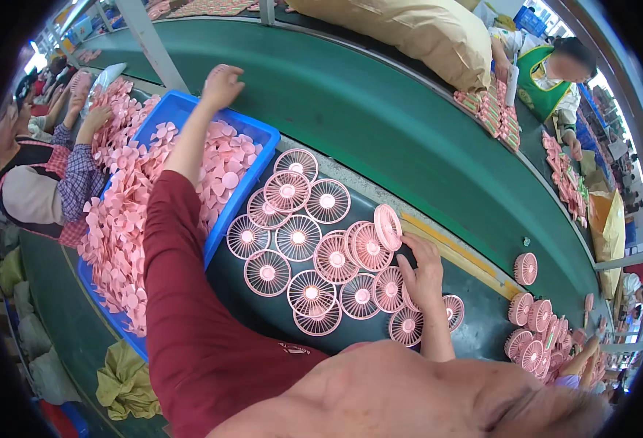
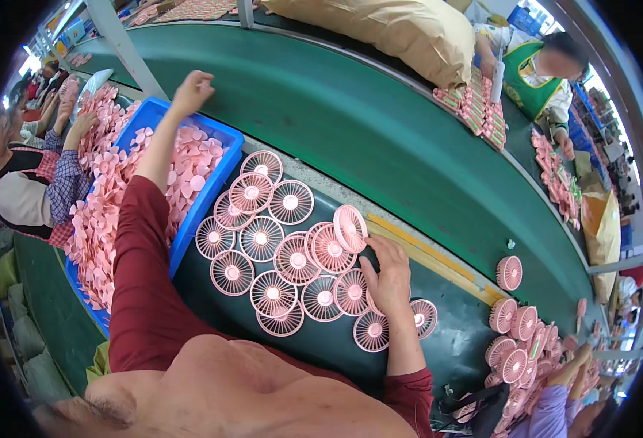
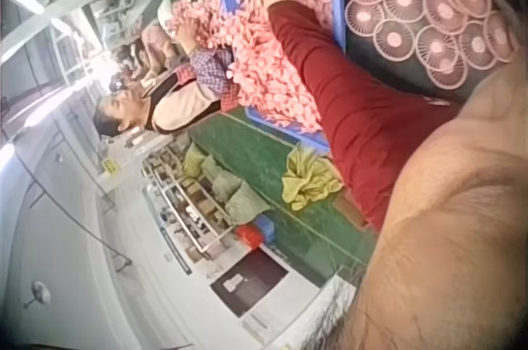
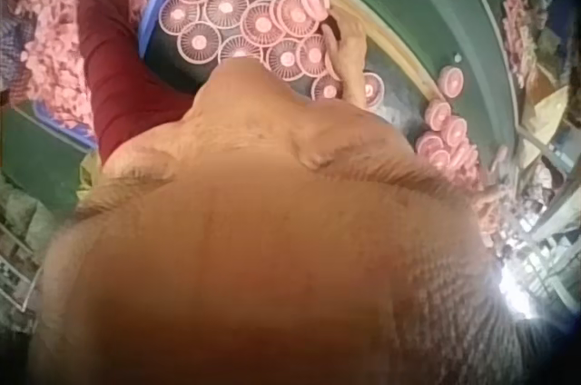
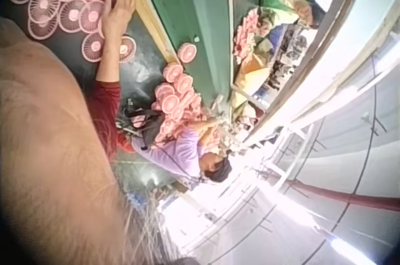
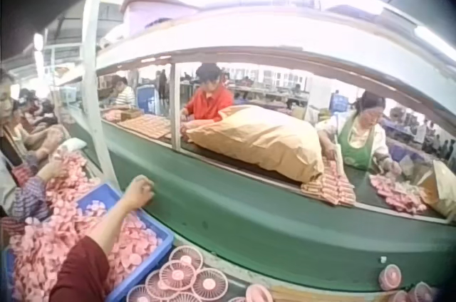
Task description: The person assembles mini fans along a conveyor line by taking fan bases and grilles from the belt, snapping the grilles onto the fan assemblies by hand, and setting the completed fan heads back onto the conveyor belt.
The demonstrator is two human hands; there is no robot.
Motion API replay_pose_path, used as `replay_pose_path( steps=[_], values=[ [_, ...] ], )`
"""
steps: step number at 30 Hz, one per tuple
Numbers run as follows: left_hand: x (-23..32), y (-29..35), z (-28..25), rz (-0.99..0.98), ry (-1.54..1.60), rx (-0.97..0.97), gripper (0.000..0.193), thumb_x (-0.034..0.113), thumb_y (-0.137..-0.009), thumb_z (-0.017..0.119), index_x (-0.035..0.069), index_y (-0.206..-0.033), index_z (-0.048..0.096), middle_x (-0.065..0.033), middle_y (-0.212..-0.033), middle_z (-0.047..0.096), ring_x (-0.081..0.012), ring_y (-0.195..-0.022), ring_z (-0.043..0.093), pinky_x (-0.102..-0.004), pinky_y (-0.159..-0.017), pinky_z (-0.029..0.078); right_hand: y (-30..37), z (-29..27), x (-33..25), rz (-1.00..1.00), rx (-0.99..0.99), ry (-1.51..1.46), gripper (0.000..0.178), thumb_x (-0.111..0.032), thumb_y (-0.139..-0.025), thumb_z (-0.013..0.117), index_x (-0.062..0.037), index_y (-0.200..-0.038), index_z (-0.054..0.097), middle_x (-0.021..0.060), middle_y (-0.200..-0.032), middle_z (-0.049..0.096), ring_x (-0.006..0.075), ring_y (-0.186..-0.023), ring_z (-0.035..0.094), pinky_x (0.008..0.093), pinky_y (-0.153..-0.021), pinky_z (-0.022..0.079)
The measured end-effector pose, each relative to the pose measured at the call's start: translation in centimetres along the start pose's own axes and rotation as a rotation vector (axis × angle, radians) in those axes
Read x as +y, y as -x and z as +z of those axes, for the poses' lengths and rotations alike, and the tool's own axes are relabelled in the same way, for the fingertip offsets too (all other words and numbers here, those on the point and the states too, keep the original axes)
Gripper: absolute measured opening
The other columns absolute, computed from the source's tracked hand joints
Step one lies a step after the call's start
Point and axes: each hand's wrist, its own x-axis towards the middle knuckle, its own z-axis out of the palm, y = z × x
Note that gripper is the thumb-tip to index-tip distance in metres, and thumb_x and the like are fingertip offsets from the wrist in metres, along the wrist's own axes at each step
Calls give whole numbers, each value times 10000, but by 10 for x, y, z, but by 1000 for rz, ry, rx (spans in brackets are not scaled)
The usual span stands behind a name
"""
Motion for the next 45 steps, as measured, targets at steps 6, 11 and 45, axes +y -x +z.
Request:
replay_pose_path(
  steps=[6,11,45],
  values=[
    [109,17,45,241,46,-250,347,258,-811,686,87,-1113,683,-155,-1153,668,-334,-1100,618,-407,-973,479,4,-3,0,-18,20,-2,365,-130,-819,686,-53,-1170,624,145,-1207,631,355,-1142,550,438,-995,424],
    [205,51,65,340,149,-386,348,287,-826,669,97,-1118,673,-153,-1179,654,-346,-1113,602,-420,-981,472,6,0,0,-14,25,-3,350,-143,-831,679,-60,-1168,633,145,-1209,635,353,-1143,551,433,-993,428],
    [93,34,31,106,-396,34,354,208,-838,670,87,-1169,636,-136,-1168,644,-373,-1122,583,-467,-922,514,0,4,-2,-32,2,-52,423,-140,-800,710,-49,-1200,606,155,-1218,615,358,-1134,549,443,-986,417]
  ],
)
